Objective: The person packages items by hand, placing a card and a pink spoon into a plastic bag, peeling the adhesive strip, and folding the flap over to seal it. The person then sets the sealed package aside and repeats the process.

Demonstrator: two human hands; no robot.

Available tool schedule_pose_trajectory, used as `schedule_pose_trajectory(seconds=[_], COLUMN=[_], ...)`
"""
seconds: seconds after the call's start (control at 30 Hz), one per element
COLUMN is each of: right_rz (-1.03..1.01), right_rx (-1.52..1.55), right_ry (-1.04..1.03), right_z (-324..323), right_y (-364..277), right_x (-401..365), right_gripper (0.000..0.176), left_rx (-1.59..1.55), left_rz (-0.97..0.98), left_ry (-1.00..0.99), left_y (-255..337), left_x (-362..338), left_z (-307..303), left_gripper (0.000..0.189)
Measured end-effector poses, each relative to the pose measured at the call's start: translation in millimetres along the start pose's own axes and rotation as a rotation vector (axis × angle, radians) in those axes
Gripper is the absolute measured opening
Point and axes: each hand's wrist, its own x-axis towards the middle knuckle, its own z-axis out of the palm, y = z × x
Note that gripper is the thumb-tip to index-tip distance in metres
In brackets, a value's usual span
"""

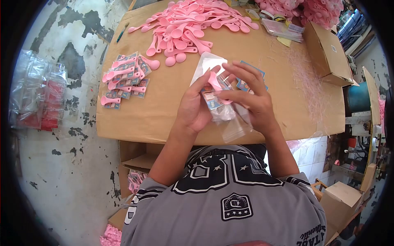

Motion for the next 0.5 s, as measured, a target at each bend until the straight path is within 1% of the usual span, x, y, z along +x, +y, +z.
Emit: schedule_pose_trajectory(seconds=[0.03, 0.07, 0.13, 0.17, 0.23, 0.27, 0.37, 0.4, 0.47, 0.5], right_rz=[0.034, 0.069, 0.155, 0.199, 0.441, 0.56, 0.657, 0.687, 0.747, 0.65], right_rx=[0.088, 0.175, 0.154, 0.141, 0.299, 0.377, 0.528, 0.575, 0.667, 0.459], right_ry=[-0.002, -0.004, 0.063, 0.095, 0.057, 0.036, -0.043, 0.02, 0.148, 0.188], right_z=[-5.5, -9.7, -15.1, -17.5, -20.1, -20.8, -14.3, -9.9, -2.0, -2.0], right_y=[1.2, 1.3, -3.3, -6.3, -14.3, -16.1, -10.6, -9.6, -9.7, -8.3], right_x=[-1.0, -1.4, -0.9, -1.1, -1.4, -1.6, -7.4, -9.7, -13.5, -12.0], right_gripper=[0.039, 0.038, 0.039, 0.041, 0.046, 0.049, 0.055, 0.054, 0.051, 0.05], left_rx=[0.061, 0.077, 0.107, 0.176, 0.308, 0.455, 0.634, 0.612, 0.648, 0.666], left_rz=[-0.001, 0.04, 0.116, 0.129, 0.155, 0.2, 0.095, 0.179, 0.163, 0.154], left_ry=[0.032, 0.033, 0.032, -0.058, -0.238, -0.203, -0.056, -0.023, 0.03, 0.057], left_y=[1.6, 3.0, 4.2, 5.1, 6.1, 0.5, 0.3, -7.1, -5.3, -4.3], left_x=[0.4, 0.1, -1.0, -2.6, -8.5, -8.9, -16.2, -13.2, -16.8, -18.2], left_z=[-4.0, -5.5, -7.1, -4.7, 3.5, 6.3, 14.2, 10.8, 7.9, 8.2], left_gripper=[0.055, 0.056, 0.056, 0.057, 0.058, 0.052, 0.046, 0.036, 0.037, 0.038])
